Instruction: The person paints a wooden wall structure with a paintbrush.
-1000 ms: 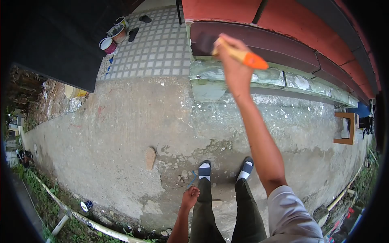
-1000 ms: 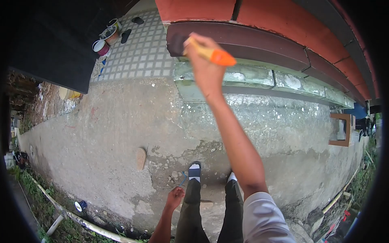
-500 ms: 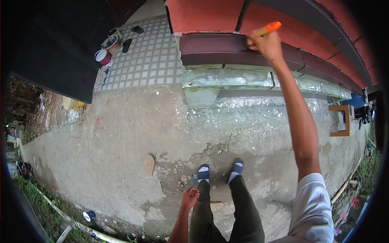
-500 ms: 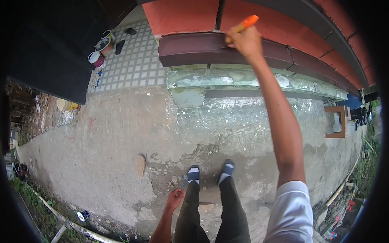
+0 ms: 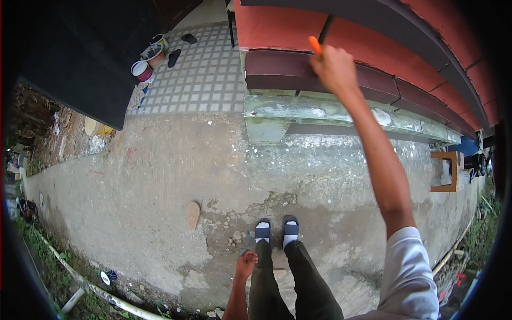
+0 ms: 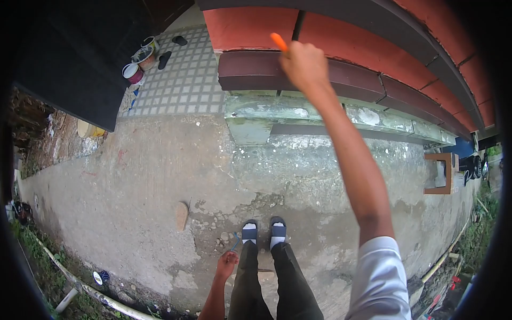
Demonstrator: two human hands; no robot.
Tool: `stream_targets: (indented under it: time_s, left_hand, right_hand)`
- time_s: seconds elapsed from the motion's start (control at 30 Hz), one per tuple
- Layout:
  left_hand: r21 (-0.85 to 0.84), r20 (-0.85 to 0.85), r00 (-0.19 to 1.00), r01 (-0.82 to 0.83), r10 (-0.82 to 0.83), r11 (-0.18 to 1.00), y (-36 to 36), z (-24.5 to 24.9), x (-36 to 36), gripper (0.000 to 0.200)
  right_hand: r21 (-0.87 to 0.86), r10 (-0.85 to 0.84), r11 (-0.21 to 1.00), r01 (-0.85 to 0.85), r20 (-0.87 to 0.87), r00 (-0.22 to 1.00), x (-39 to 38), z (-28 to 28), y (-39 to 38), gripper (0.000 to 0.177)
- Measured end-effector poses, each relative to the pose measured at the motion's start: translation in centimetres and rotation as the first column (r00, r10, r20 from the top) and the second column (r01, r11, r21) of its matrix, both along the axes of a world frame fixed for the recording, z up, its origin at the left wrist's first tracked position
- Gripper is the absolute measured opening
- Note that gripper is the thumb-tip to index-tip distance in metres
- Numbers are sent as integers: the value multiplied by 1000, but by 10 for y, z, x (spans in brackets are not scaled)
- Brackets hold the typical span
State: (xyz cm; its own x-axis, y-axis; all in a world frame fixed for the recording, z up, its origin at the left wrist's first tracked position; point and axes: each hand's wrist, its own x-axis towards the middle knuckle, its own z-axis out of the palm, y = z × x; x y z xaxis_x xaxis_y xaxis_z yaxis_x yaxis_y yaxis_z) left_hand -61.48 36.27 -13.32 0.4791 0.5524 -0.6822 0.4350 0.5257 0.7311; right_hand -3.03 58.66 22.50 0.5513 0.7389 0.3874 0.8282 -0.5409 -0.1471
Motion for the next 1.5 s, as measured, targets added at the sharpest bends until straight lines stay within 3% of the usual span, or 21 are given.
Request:
stream_targets:
  time_s: [0.1, 0.17, 0.23, 0.27, 0.37, 0.4, 0.5, 0.57, 0.67, 0.73, 0.83, 0.87, 0.9, 0.93, 1.07, 1.17, 1.27, 1.33, 1.43, 1.47, 1.5]
  left_hand:
    - [-15, -3, 1000, 6, -6, 1000, -5, 0, 6, 12]
    - [-22, 1, 1000, 10, -10, 1000, -8, -1, 6, 12]
    - [-17, 7, 1000, 19, -19, 1000, -8, -2, 10, 12]
    - [-10, 7, 1000, 23, -23, 1000, -7, -1, 13, 12]
    - [-1, -10, 999, 35, -35, 999, -5, 5, 13, 12]
    - [-7, -18, 999, 41, -41, 999, -6, 6, 13, 12]
    - [-21, -38, 998, 54, -55, 998, -7, 2, 16, 11]
    - [-19, -48, 997, 54, -55, 998, -8, 2, 12, 11]
    - [-21, -51, 997, 54, -55, 998, -11, 4, 12, 10]
    - [-45, -76, 995, 59, -62, 997, -13, 0, 10, 10]
    - [-2, -80, 995, 65, -65, 998, -14, 1, 8, 13]
    - [1, -84, 994, 64, -64, 998, -13, 2, 9, 13]
    - [4, -89, 994, 68, -67, 998, -11, 4, 9, 13]
    - [7, -95, 993, 73, -72, 997, -9, 5, 9, 13]
    - [30, -107, 991, 86, -82, 996, -3, 8, 9, 14]
    - [11, -96, 991, 90, -89, 996, -1, 4, 11, 14]
    - [-23, -79, 992, 96, -98, 995, 4, -10, 12, 13]
    - [-37, -58, 995, 81, -83, 996, 2, -11, 18, 13]
    - [-49, -69, 992, 104, -107, 993, 0, -10, 25, 14]
    - [-43, -75, 990, 116, -119, 992, 1, -8, 26, 14]
    - [-38, -82, 988, 129, -132, 991, 0, -5, 30, 15]
  right_hand:
    - [103, 66, 993, -51, -143, 987, -42, -5, 44, 26]
    - [397, 230, 915, -69, -376, 898, -65, -19, 62, 28]
    - [699, 490, 712, -66, -427, 760, -97, -29, 60, 29]
    - [673, 466, 737, -65, -435, 770, -112, -28, 50, 24]
    - [750, 596, 662, 8, -533, 601, -130, -68, 31, 20]
    - [781, 663, 610, -131, -413, 624, -125, -87, 24, 16]
    - [794, 600, 557, -243, -182, 779, -106, -133, 4, 15]
    - [741, 440, 623, -251, -67, 895, -78, -146, -18, 16]
    - [747, 229, 660, -81, -97, 968, -53, -151, -51, 16]
    - [792, 61, 606, 75, -140, 988, -52, -152, -65, 15]
    - [851, -97, 503, 150, -117, 988, -59, -163, -57, 16]
    - [837, -18, 458, 299, -327, 945, -75, -170, -42, 16]
    - [857, 123, 464, 225, -313, 942, -90, -176, -26, 15]
    - [839, 103, 540, 58, -134, 986, -99, -190, -5, 16]
    - [791, 582, 516, -329, -42, 812, -145, -166, 34, 26]
    - [772, 409, 595, -223, -53, 911, -112, -168, 21, 37]
    - [782, 190, 614, -104, -20, 982, -63, -174, -31, 28]
    - [801, -9, 590, 100, -118, 993, -44, -171, -61, 20]
    - [830, -153, 520, 199, -139, 979, -46, -165, -65, 15]
    - [823, -113, 566, 43, 26, 993, -45, -180, -54, 16]
    - [776, -56, 626, 72, -47, 997, -66, -183, -37, 16]
